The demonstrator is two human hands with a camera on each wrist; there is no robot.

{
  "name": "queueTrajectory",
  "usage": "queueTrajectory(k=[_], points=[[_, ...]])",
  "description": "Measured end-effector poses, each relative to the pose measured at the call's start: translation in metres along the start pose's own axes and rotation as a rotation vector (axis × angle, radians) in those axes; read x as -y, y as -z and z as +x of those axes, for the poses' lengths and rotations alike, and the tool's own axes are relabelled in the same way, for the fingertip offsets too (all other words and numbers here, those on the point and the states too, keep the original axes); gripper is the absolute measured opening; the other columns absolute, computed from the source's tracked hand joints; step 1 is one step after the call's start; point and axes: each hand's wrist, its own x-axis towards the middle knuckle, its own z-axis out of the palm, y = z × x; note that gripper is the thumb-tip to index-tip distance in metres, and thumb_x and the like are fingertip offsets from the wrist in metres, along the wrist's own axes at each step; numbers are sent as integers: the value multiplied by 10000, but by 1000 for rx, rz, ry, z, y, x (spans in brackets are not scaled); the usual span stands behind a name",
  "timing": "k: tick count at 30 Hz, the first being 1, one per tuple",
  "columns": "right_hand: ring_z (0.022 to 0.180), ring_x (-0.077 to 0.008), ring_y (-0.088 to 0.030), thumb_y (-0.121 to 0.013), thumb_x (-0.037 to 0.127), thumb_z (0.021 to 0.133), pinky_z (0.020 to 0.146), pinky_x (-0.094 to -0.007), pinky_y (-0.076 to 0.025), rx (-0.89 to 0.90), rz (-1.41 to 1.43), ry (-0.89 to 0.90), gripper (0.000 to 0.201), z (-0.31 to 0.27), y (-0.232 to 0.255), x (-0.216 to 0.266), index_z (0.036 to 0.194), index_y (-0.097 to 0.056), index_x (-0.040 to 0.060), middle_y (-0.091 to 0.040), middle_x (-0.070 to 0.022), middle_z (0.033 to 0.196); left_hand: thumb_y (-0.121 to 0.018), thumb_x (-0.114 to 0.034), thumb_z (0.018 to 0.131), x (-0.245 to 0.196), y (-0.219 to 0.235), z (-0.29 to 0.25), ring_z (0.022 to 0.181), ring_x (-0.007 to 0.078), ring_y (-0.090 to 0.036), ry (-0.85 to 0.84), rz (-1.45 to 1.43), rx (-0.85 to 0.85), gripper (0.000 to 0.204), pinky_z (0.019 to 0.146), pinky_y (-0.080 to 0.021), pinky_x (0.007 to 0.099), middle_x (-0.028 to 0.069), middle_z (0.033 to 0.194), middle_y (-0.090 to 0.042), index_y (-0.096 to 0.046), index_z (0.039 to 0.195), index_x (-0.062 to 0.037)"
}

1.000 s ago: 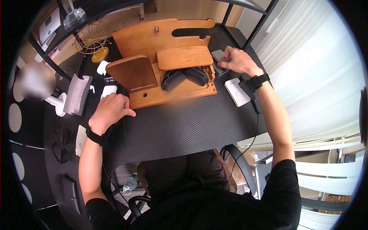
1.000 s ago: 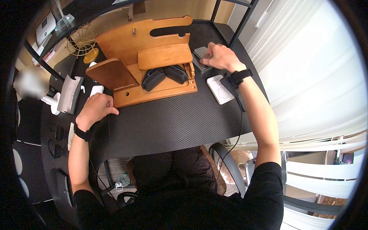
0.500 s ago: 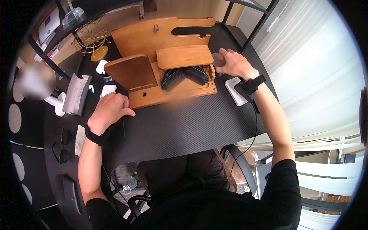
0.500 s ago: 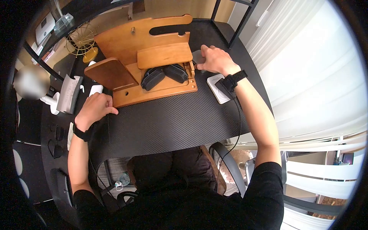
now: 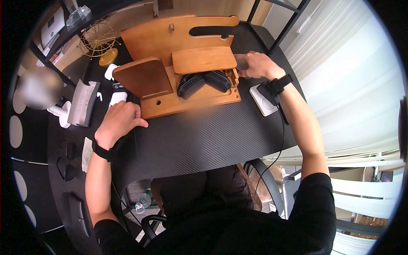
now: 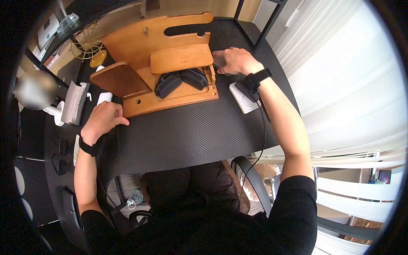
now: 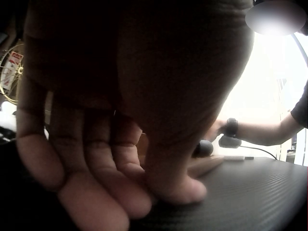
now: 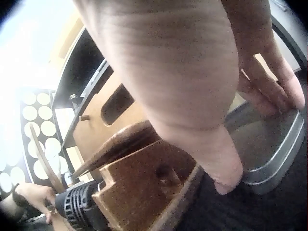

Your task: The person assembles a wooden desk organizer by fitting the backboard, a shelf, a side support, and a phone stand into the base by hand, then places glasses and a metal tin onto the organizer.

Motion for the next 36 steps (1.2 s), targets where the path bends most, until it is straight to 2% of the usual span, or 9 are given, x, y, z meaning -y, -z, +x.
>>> queueTrajectory(k=[5, 7, 13, 16, 20, 22, 27, 32, 36], points=[[1131, -336, -598, -735, 342, 799, 975, -423, -484, -16, -26, -18, 670, -8, -5, 2, 1419, -499, 248, -657, -193, 1123, -825, -330, 708, 2, -2, -3, 689, 329, -634, -41, 4, -45, 369, 626, -461, 412, 146, 651, -630, -630, 694, -18], [1126, -343, -597, -735, 297, 784, 985, -423, -477, -34, -21, -26, 705, -11, -8, 1, 1437, -474, 258, -657, -195, 1107, -818, -364, 690, -2, 1, -2, 766, 344, -624, 35, 5, 11, 393, 693, -480, 424, 158, 686, -638, -626, 678, -21], [1069, -371, -626, -741, 259, 727, 931, -440, -514, -43, 22, -26, 688, -18, -2, -10, 1376, -516, 231, -661, -207, 1089, -832, -351, 684, 0, 1, -1, 776, 338, -643, 14, -7, 6, 379, 689, -493, 421, 151, 695, -652, -637, 687, -26], [917, -388, -664, -738, 256, 717, 862, -450, -544, -296, 167, -20, 659, -24, 6, -34, 1337, -521, 206, -678, -191, 982, -835, -348, 684, 2, -1, -1, 776, 338, -653, 2, -11, -7, 374, 684, -500, 417, 150, 701, -656, -641, 689, -28], [956, -359, -644, -721, 207, 719, 865, -438, -527, -452, 204, 22, 592, -46, 53, -3, 1279, -534, 174, -654, -172, 969, -837, -344, 684, 2, -2, 0, 768, 339, -655, 9, -13, 6, 370, 683, -502, 416, 150, 702, -657, -644, 694, -28], [1004, -346, -621, -717, 189, 726, 877, -427, -517, -555, 221, 160, 555, -53, 69, 24, 1251, -544, 150, -630, -169, 1005, -837, -341, 684, 0, -1, -1, 766, 338, -655, 15, -2, -10, 371, 679, -501, 419, 149, 703, -659, -642, 696, -25], [1039, -336, -603, -722, 149, 728, 902, -415, -516, -494, 145, 371, 532, -38, 67, 67, 1234, -558, 122, -611, -163, 1099, -836, -346, 683, 0, -1, -1, 783, 336, -652, 23, -5, 7, 376, 690, -500, 421, 149, 711, -663, -642, 699, -24], [1021, -331, -582, -695, 135, 729, 880, -414, -512, -468, 156, 403, 519, -10, 50, 83, 1230, -557, 133, -598, -151, 1101, -835, -358, 680, 1, 0, -2, 809, 337, -646, 18, -12, 2, 383, 709, -500, 422, 147, 715, -664, -643, 703, -28], [1129, -321, -566, -723, 130, 716, 950, -452, -485, -405, 144, 411, 518, 4, 41, 85, 1212, -576, 103, -620, -122, 1161, -834, -369, 680, 0, 1, 0, 811, 335, -642, 36, -20, 27, 394, 712, -497, 422, 145, 707, -660, -641, 702, -26]])
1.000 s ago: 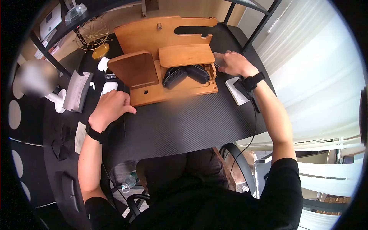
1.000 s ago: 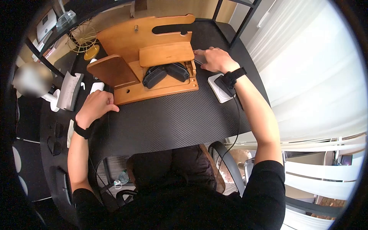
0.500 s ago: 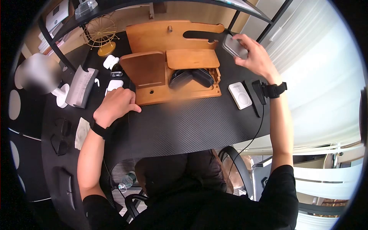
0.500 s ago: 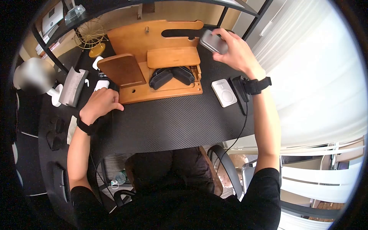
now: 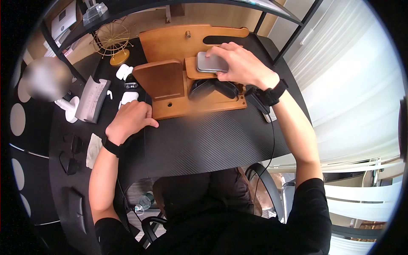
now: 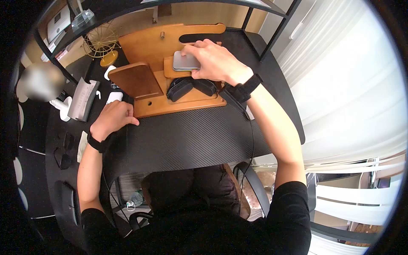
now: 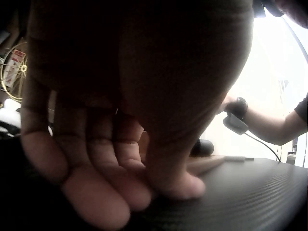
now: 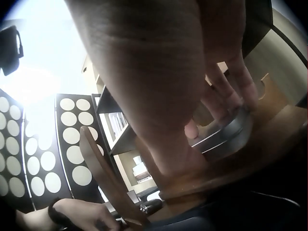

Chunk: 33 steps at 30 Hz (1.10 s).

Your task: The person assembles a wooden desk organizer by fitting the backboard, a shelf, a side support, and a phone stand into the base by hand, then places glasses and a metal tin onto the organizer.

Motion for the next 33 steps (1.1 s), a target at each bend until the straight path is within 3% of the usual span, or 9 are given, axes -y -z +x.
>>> queueTrajectory(k=[20, 22, 26, 32, 33], points=[[1178, -328, -529, -725, 89, 719, 1014, -432, -458, 24, 81, 11, 480, 6, -4, -1, 1180, -596, 57, -602, -134, 1188, -831, -364, 682, 2, -1, 0, 806, 323, -637, -6, 2, 5, 383, 710, -494, 418, 143, 705, -657, -649, 698, -28], [1178, -327, -528, -736, 93, 740, 1017, -432, -453, 21, 106, 11, 464, 6, -5, -3, 1186, -612, 61, -595, -131, 1184, -832, -354, 694, 6, -5, 0, 693, 331, -640, -93, 7, -69, 387, 616, -469, 406, 148, 654, -633, -644, 709, -16], [1161, -328, -531, -762, 126, 762, 1012, -430, -449, 59, 168, -9, 455, 4, -5, -9, 1196, -634, 77, -584, -128, 1169, -832, -356, 695, 6, -5, 0, 693, 329, -642, -93, -1, -67, 390, 615, -467, 406, 148, 655, -634, -640, 705, -16], [1103, -320, -554, -786, 209, 784, 959, -413, -472, -9, 81, 33, 457, -3, 0, -7, 1210, -648, 113, -565, -132, 1164, -828, -360, 698, 5, -3, 1, 695, 329, -641, -64, 1, -29, 396, 619, -467, 408, 151, 656, -633, -634, 706, -14], [1104, -320, -553, -781, 212, 791, 947, -411, -475, -94, 64, 37, 441, -8, 7, -6, 1201, -653, 114, -563, -135, 1169, -827, -358, 697, 4, -3, 0, 690, 332, -638, -70, -6, -40, 395, 618, -465, 409, 152, 650, -629, -632, 703, -14]])
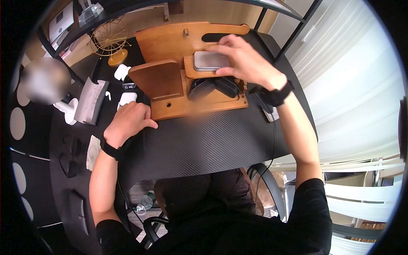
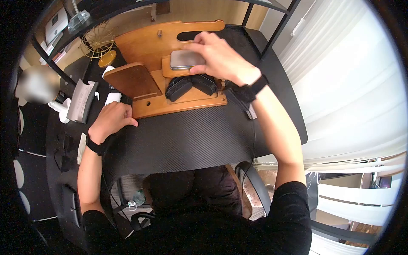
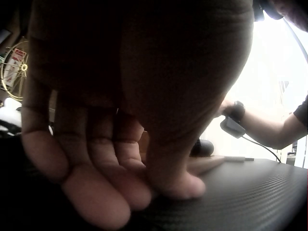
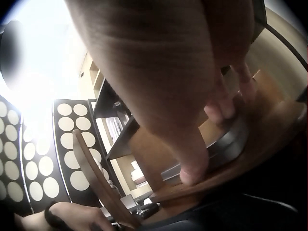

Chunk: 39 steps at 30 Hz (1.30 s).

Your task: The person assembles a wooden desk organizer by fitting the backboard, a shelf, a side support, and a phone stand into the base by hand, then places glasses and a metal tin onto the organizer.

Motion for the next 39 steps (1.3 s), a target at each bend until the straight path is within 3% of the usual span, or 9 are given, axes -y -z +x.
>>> queueTrajectory(k=[4, 7, 8, 10, 12, 17, 27, 34, 39], points=[[927, -294, -630, -727, 200, 837, 833, -386, -517, -216, -6, -102, 236, -29, 43, 8, 1020, -660, 66, -622, -125, 993, -824, -360, 691, -5, 4, -1, 781, 344, -640, 47, 10, 20, 382, 698, -490, 424, 158, 698, -652, -648, 701, -21], [724, -308, -667, -727, 254, 845, 648, -407, -517, -15, -17, -307, 222, -63, 57, -2, 849, -630, 54, -638, -114, 721, -821, -361, 696, -7, 5, 0, 767, 347, -641, 77, 7, 47, 383, 691, -490, 424, 162, 693, -647, -646, 700, -19], [724, -308, -667, -727, 254, 845, 648, -407, -517, -15, -25, -315, 222, -76, 54, -8, 849, -630, 54, -638, -114, 721, -821, -361, 696, -8, 5, 2, 767, 347, -641, 66, 5, 47, 383, 691, -490, 424, 162, 693, -647, -646, 700, -19], [731, -331, -671, -742, 363, 826, 641, -415, -514, 347, -196, -457, 337, -99, 47, -17, 829, -617, 50, -648, -128, 697, -817, -364, 701, -7, 6, 0, 751, 349, -642, 70, 11, 53, 388, 677, -489, 423, 162, 687, -646, -644, 700, -17], [728, -348, -666, -738, 470, 793, 643, -421, -513, 351, -169, -526, 448, -119, 36, -19, 815, -607, 42, -637, -140, 655, -821, -343, 705, -1, 1, 0, 704, 336, -633, 31, 5, 12, 379, 643, -471, 414, 152, 657, -633, -634, 694, -14], [882, -323, -673, -789, 571, 668, 751, -417, -543, 386, -269, -563, 637, -135, 23, -3, 958, -626, 29, -653, -143, 938, -828, -312, 707, -2, 1, 1, 659, 320, -625, 11, 9, 5, 363, 609, -455, 405, 142, 630, -621, -627, 690, -10], [911, -337, -659, -816, 472, 705, 802, -411, -536, 382, -207, -617, 573, -134, 21, -2, 1013, -592, 43, -635, -144, 956, -827, -298, 711, -1, 1, 0, 682, 321, -634, 26, 11, 16, 356, 624, -466, 404, 143, 669, -641, -633, 705, 0], [1050, -321, -611, -746, 297, 821, 897, -416, -499, -75, -25, -94, 377, -61, 36, -8, 1064, -588, 56, -638, -130, 1037, -827, -321, 707, -3, 2, 0, 694, 324, -635, 24, 15, 7, 364, 629, -469, 401, 140, 671, -643, -639, 707, -10], [1084, -324, -562, -718, 241, 852, 935, -422, -468, -13, 0, 21, 378, -3, 4, -6, 1150, -580, 55, -620, -123, 1086, -829, -326, 705, -1, 1, 0, 679, 320, -633, 43, 9, 21, 368, 616, -464, 403, 133, 661, -639, -635, 704, -14]])
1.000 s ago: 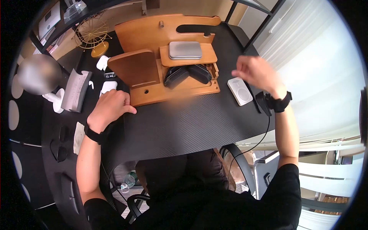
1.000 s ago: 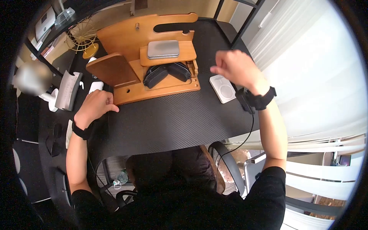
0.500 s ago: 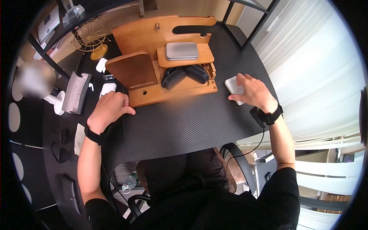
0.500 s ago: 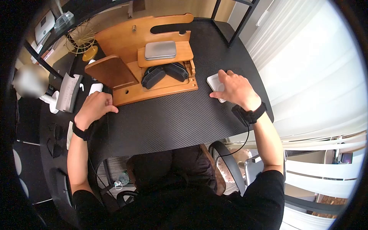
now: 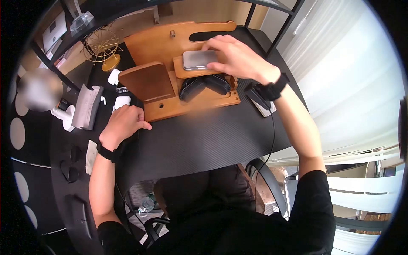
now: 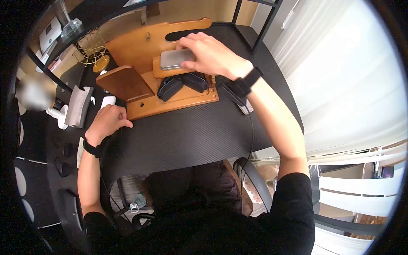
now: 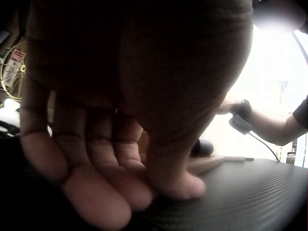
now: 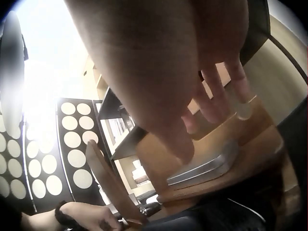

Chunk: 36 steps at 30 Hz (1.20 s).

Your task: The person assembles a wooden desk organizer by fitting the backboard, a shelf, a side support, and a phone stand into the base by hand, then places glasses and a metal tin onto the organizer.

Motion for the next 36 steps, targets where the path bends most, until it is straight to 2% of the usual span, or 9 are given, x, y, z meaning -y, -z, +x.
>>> queueTrajectory(k=[5, 12, 14, 15, 17, 20, 23, 27, 36], points=[[1046, -331, -565, -748, 265, 794, 894, -418, -477, 117, 32, -56, 421, 17, -19, -4, 1118, -580, 54, -611, -135, 1053, -832, -326, 704, 5, -3, 1, 667, 309, -633, -23, -5, -12, 370, 605, -459, 403, 129, 651, -637, -634, 700, -14], [1029, -329, -573, -743, 258, 742, 867, -413, -486, 205, 53, -143, 421, 5, -3, 0, 1054, -554, 48, -605, -151, 1009, -828, -324, 710, 4, -4, 1, 670, 308, -635, -29, -11, -10, 374, 617, -465, 401, 130, 647, -635, -628, 701, -8], [982, -380, -603, -759, 256, 672, 863, -441, -495, 70, 32, -134, 471, -9, 0, -4, 1020, -554, 14, -621, -211, 966, -826, -323, 712, 4, -3, 1, 670, 311, -633, -39, -5, -16, 373, 620, -465, 401, 132, 646, -633, -629, 702, -7], [954, -383, -609, -758, 264, 673, 851, -442, -500, 10, 14, -103, 490, -19, 1, -10, 1036, -548, 11, -625, -202, 951, -826, -320, 712, 2, -2, 1, 671, 314, -631, -36, -4, -15, 368, 621, -464, 403, 132, 651, -635, -631, 703, -8], [914, -369, -619, -744, 266, 687, 820, -432, -508, -30, 39, -214, 479, -39, 19, -8, 1038, -545, 10, -623, -189, 924, -826, -317, 712, 2, -1, -1, 671, 317, -629, -24, -9, -12, 364, 623, -464, 405, 132, 656, -636, -633, 704, -9], [855, -343, -640, -723, 277, 707, 782, -413, -512, 113, -67, -478, 463, -69, 44, -1, 1039, -540, 10, -633, -174, 908, -825, -312, 712, 1, -2, 0, 674, 319, -625, -37, -5, -8, 358, 619, -459, 407, 133, 654, -632, -634, 705, -10], [871, -373, -649, -731, 286, 696, 798, -427, -522, 113, -179, -525, 454, -105, 41, 2, 1019, -548, 23, -638, -193, 890, -825, -306, 713, 2, -2, 2, 676, 322, -623, -22, -8, 7, 354, 614, -455, 406, 137, 651, -626, -631, 702, -11], [820, -380, -657, -727, 282, 697, 775, -443, -533, 144, -186, -691, 434, -137, 30, 19, 999, -558, 20, -634, -201, 862, -829, -307, 705, 1, 0, 0, 677, 319, -621, -15, -11, -7, 356, 614, -456, 402, 137, 658, -629, -631, 703, -10], [810, -365, -650, -734, 264, 688, 752, -444, -528, 84, -174, -709, 418, -148, 25, 27, 981, -561, 22, -613, -176, 824, -832, -299, 700, 0, 0, 0, 671, 301, -617, -18, -23, -17, 357, 609, -451, 400, 130, 655, -625, -628, 696, -6]])
